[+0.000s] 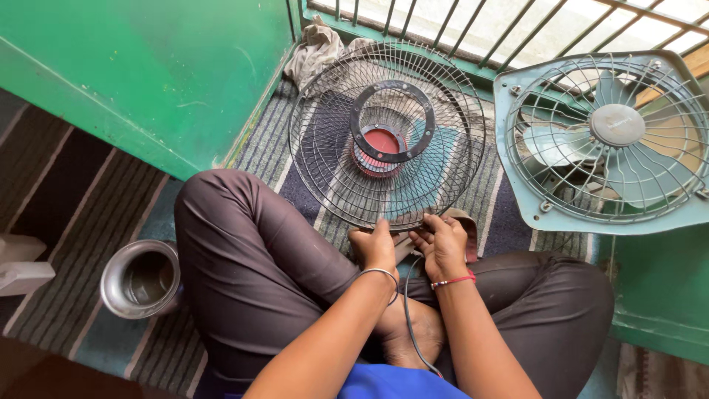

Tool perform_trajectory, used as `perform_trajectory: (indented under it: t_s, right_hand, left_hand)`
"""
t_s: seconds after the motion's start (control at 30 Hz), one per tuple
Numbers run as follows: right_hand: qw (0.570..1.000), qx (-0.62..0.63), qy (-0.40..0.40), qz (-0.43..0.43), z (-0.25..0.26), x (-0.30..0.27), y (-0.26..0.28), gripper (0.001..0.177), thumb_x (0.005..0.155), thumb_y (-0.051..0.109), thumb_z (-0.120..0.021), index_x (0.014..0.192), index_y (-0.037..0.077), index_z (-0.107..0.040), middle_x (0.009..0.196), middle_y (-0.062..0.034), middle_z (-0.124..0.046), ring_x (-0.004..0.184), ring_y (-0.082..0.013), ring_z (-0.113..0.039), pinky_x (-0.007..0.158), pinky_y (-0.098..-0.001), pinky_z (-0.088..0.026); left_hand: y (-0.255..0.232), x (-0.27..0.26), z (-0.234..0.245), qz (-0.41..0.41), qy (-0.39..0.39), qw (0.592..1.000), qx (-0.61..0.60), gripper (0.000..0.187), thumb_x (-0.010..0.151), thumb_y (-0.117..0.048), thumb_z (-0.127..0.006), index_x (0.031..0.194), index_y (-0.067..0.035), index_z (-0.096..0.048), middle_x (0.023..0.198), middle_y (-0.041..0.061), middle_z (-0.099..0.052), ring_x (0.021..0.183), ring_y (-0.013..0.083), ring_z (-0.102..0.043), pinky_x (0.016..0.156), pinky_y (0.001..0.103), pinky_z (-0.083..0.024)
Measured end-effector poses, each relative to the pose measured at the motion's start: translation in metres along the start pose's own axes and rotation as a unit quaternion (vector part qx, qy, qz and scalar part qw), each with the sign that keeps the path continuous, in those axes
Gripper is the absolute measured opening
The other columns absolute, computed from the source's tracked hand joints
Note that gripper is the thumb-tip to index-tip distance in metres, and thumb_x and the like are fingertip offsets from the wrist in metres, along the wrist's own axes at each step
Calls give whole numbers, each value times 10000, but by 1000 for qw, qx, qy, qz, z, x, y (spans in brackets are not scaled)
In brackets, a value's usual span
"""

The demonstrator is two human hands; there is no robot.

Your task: The person cleans a fan blade with a cloth, then attaches the blade to the fan motor. They then secure the fan cage to the motor assembly using a wire tie.

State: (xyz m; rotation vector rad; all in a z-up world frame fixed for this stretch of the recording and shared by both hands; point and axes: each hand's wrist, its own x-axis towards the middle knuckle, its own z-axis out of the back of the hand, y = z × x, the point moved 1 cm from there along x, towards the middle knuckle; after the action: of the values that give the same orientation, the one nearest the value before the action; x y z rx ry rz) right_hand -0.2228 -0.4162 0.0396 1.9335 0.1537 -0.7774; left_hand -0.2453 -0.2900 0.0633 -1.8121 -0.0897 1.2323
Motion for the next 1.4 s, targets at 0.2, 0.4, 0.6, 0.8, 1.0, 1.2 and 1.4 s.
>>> perform_trajectory:
  t_s: [0.2, 0.4, 0.6, 0.8, 1.0, 1.2, 1.4]
  right_hand:
    - [1000, -10, 2, -20, 2, 3, 4, 136, 920, 35, -644, 1005, 66, -543, 961, -92, -678, 833, -249, -684, 749, -421, -609]
    - [996, 57, 18, -60, 8, 1, 9, 121, 916, 7, -615, 1023, -10, -562, 983, -130, -651, 925, -301, -673, 873, -483, -614]
    - [997, 27, 26, -62, 4, -6, 13, 191, 859, -60, -625, 980, 58, -536, 975, -103, -645, 924, -277, -672, 900, -478, -597]
    - [999, 0, 15, -35, 3, 4, 5, 143, 864, -49, -647, 941, 25, -550, 923, -100, -648, 831, -245, -656, 814, -440, -605]
    - [999, -5, 3, -39, 10, 17, -5, 147, 859, -42, -659, 929, 29, -550, 899, -89, -644, 801, -225, -645, 769, -409, -605]
    - [999, 23, -2, -37, 14, 19, -6, 217, 869, -60, -636, 1007, 54, -513, 946, -102, -638, 885, -267, -649, 829, -446, -573]
    - [992, 96, 18, -85, 4, 1, -25, 254, 905, 30, -635, 1129, 58, -518, 1048, -83, -626, 1027, -301, -639, 984, -499, -531]
  left_hand:
    - [29, 36, 15, 1, 60, 990, -125, 219, 989, -216, -592, 992, -2, -547, 882, 84, -588, 722, 150, -557, 638, 308, -512]
    - [30, 45, 14, 31, 51, 989, -133, 111, 1007, -130, -569, 978, -23, -564, 863, 96, -624, 716, 181, -605, 645, 324, -544]
    - [14, 29, 11, 23, 19, 995, -92, 195, 1014, -120, -572, 900, 34, -605, 828, 96, -659, 665, 167, -622, 621, 315, -561]
    - [8, 25, 11, 22, 6, 997, -72, 246, 1006, -132, -599, 874, 74, -624, 838, 125, -671, 621, 168, -589, 595, 328, -544]
    - [15, 33, 15, -17, -24, 998, -51, 206, 973, -125, -636, 1025, 73, -651, 1030, 132, -702, 856, 192, -642, 823, 348, -530]
    - [12, 66, 18, -59, -94, 993, 29, 256, 974, -141, -621, 1122, 69, -634, 1095, 172, -707, 912, 230, -675, 879, 352, -530]
    - [35, 83, 12, -31, -10, 995, -89, 243, 1003, -131, -646, 1028, 111, -651, 987, 199, -668, 780, 227, -597, 751, 400, -548]
